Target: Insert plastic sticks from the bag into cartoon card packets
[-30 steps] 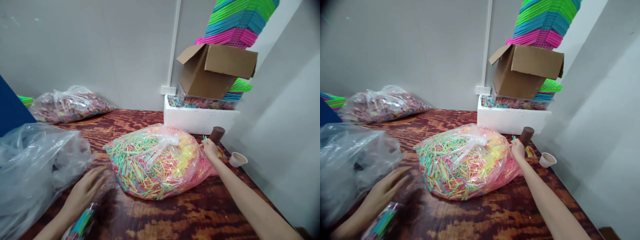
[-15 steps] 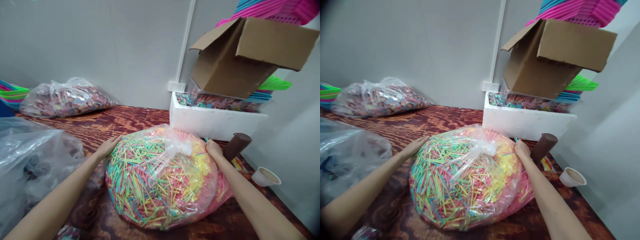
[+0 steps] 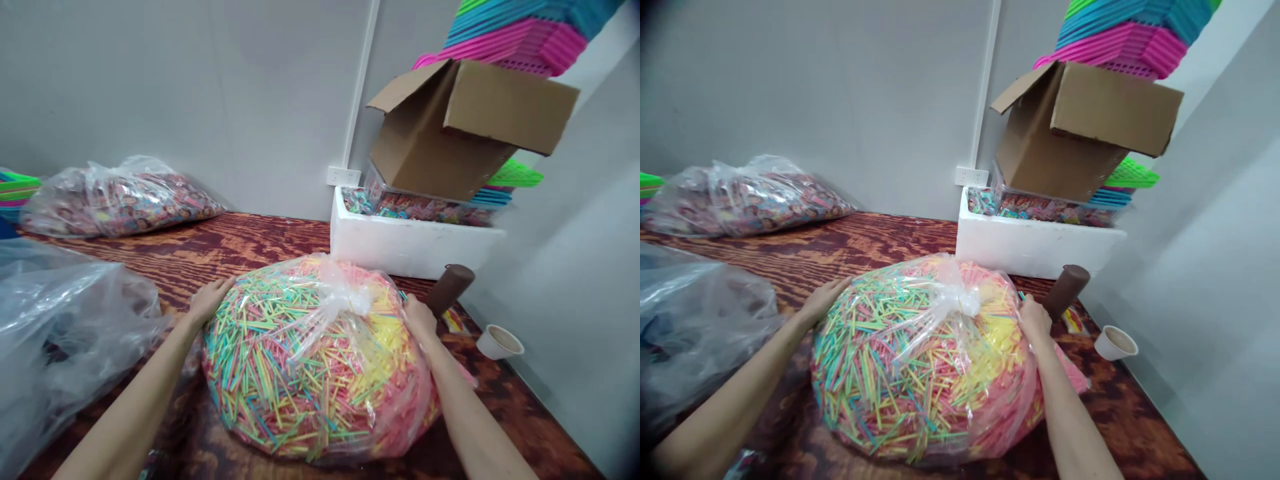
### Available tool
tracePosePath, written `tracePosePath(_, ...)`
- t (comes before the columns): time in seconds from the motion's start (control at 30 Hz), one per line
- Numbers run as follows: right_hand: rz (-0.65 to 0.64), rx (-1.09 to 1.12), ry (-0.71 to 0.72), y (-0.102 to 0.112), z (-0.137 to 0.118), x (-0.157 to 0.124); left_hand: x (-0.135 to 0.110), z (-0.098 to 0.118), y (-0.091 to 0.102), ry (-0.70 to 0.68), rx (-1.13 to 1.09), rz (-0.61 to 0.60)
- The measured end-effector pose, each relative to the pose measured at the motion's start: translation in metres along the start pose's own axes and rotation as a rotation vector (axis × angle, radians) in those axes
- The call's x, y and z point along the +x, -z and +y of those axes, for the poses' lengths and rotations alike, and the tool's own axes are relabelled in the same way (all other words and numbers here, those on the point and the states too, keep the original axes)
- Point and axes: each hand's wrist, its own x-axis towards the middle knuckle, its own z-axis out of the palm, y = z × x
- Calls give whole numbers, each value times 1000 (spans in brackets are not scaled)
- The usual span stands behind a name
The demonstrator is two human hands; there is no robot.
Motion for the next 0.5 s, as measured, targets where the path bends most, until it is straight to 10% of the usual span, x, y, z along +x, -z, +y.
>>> tracePosePath(0.5,-60,-66,-40,17,52,-88,-91,6,0,-1,-27,18)
